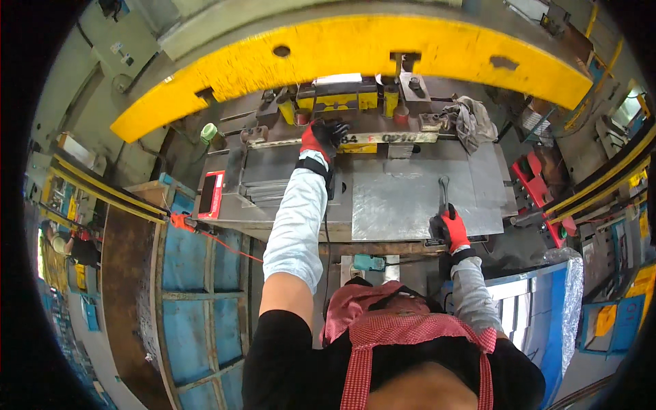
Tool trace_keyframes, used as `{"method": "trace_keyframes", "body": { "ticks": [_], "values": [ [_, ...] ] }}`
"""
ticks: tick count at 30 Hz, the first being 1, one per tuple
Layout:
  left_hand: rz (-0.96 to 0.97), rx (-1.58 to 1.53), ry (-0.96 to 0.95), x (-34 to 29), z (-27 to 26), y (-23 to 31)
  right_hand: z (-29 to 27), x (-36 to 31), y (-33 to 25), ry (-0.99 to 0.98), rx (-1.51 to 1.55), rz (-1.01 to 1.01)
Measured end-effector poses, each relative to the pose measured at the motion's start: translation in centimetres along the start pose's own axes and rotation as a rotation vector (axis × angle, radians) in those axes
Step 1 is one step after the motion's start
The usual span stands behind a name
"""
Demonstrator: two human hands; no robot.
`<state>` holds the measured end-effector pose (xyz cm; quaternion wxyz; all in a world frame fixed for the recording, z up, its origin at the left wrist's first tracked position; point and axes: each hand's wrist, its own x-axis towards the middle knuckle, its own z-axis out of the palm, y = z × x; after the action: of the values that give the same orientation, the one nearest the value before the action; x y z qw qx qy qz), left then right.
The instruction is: Operating an industrial press machine to stamp metal sheets, involving placing material, using tools for adjustments, and cleaning the workspace.
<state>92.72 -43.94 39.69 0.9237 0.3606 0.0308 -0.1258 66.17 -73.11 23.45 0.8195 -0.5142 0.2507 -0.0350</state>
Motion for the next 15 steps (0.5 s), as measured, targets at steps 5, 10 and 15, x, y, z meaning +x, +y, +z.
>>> {"method": "trace_keyframes", "body": {
  "ticks": [5, 10, 15],
  "values": [
    [0.071, 0.040, -0.042, 1.5, -1.7, -1.1, 0.1, -0.3, -0.3, 0.080, -0.111, -0.102],
    [-0.066, -0.131, -0.159, 2.5, -3.6, -0.5, 0.4, -0.8, -0.5, 0.008, -0.059, -0.024],
    [-0.149, -0.023, -0.065, 1.1, -1.3, -0.1, 0.6, -0.6, -0.9, 0.079, -0.156, -0.060]
  ]
}}
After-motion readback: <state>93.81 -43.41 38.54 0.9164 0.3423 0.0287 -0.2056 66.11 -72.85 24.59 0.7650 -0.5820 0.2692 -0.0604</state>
